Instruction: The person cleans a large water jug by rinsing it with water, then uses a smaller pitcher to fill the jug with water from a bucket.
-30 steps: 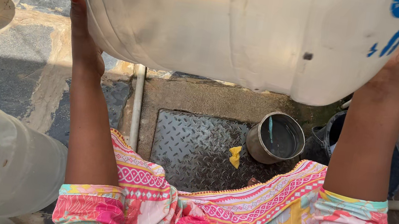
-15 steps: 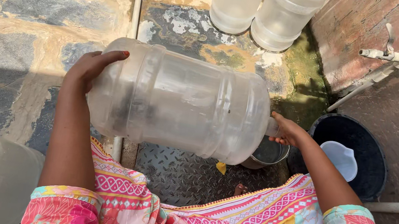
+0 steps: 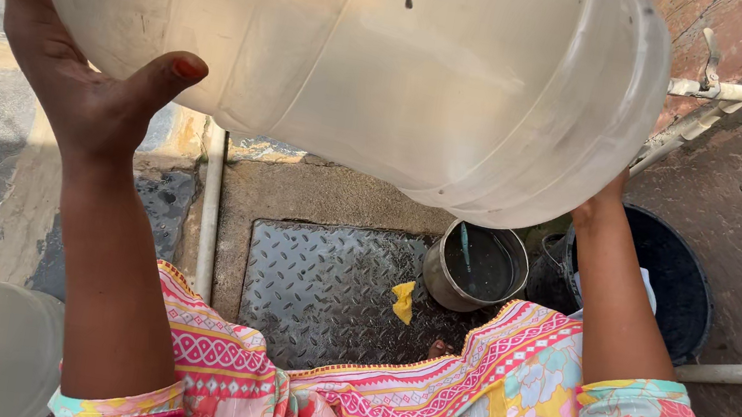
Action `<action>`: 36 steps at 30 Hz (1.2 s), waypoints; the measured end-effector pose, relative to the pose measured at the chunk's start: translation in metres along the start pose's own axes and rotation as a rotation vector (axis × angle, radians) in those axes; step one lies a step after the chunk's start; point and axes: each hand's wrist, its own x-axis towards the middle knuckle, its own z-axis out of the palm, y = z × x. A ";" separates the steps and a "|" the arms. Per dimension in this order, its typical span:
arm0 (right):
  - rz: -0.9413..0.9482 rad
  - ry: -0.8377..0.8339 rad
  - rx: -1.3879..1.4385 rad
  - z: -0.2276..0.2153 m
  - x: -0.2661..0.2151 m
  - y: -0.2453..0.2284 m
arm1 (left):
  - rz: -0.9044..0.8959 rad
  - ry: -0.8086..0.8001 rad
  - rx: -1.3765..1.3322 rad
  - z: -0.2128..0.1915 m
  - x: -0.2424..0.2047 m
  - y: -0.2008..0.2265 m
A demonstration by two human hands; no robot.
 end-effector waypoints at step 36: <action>0.325 0.149 -0.631 -0.050 0.033 0.012 | -0.657 0.081 0.264 0.007 -0.054 -0.068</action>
